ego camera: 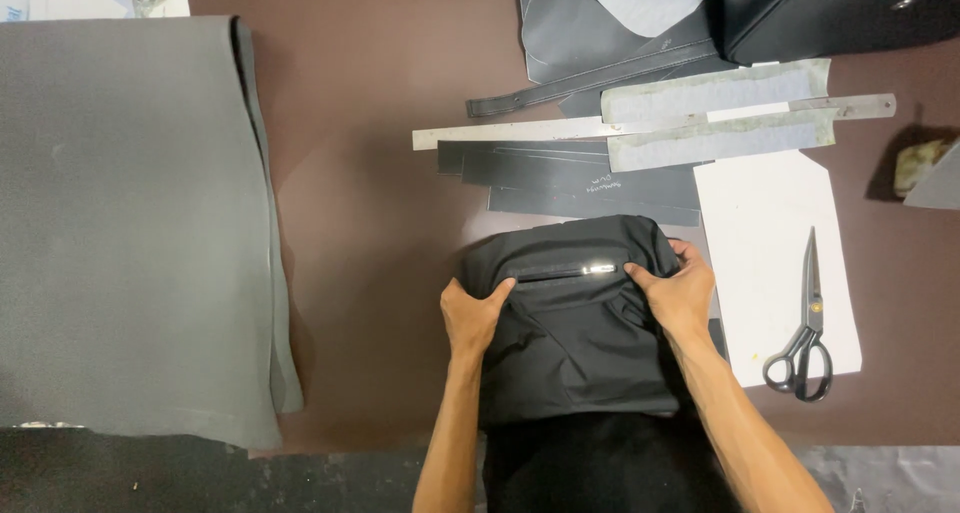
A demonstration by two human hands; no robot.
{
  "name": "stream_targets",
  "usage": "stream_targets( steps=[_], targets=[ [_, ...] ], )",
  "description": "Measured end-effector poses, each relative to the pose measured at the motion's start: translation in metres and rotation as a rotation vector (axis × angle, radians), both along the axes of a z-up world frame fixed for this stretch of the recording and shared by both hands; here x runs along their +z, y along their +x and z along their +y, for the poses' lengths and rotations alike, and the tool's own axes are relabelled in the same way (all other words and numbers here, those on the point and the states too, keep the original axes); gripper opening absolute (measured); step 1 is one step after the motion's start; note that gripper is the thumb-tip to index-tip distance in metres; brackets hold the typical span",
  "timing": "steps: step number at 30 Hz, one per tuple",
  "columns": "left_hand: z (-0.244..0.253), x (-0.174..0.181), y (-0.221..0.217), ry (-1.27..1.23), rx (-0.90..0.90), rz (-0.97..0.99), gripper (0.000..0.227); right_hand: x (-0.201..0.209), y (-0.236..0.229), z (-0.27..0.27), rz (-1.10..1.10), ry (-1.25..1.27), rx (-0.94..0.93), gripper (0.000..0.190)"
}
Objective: Inspecting a fabric component with a zipper and smoothing it out on a workbench.
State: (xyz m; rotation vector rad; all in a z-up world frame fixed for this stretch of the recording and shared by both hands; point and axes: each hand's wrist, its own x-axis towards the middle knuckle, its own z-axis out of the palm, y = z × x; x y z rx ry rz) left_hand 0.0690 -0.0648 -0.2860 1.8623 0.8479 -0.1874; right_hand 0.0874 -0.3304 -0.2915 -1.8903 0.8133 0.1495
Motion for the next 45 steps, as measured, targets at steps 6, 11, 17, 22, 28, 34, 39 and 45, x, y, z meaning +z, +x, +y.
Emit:
stream_targets(
  steps=[6, 11, 17, 22, 28, 34, 39, 45],
  targets=[
    [-0.004, 0.015, 0.004, 0.014, -0.008, 0.012, 0.074, -0.004, 0.000, 0.000, -0.021, -0.001, -0.002, 0.056],
    [0.000, -0.005, -0.002, -0.006, 0.014, 0.002, 0.072, -0.008, 0.000, 0.000, -0.038, -0.007, 0.005, 0.056],
    [0.000, -0.007, -0.003, 0.019, 0.022, -0.045, 0.075, -0.011, -0.001, -0.003, -0.050, -0.024, 0.021, 0.058],
    [0.003, -0.011, -0.004, 0.021, 0.030, -0.039, 0.072, -0.007, 0.000, 0.000, -0.024, -0.004, 0.012, 0.057],
    [0.003, -0.019, -0.005, 0.047, 0.039, -0.044, 0.075, -0.016, 0.000, -0.005, 0.008, -0.006, 0.018, 0.059],
    [0.004, -0.010, -0.004, 0.023, 0.034, -0.046, 0.072, -0.004, 0.000, 0.002, 0.011, 0.005, 0.004, 0.058],
    [0.005, -0.010, -0.003, 0.016, 0.034, -0.053, 0.067, -0.005, 0.000, 0.003, 0.002, 0.009, 0.004, 0.058],
    [0.006, -0.005, -0.005, -0.009, 0.041, 0.018, 0.072, -0.002, 0.000, 0.002, 0.005, 0.000, 0.016, 0.057]
  ],
)
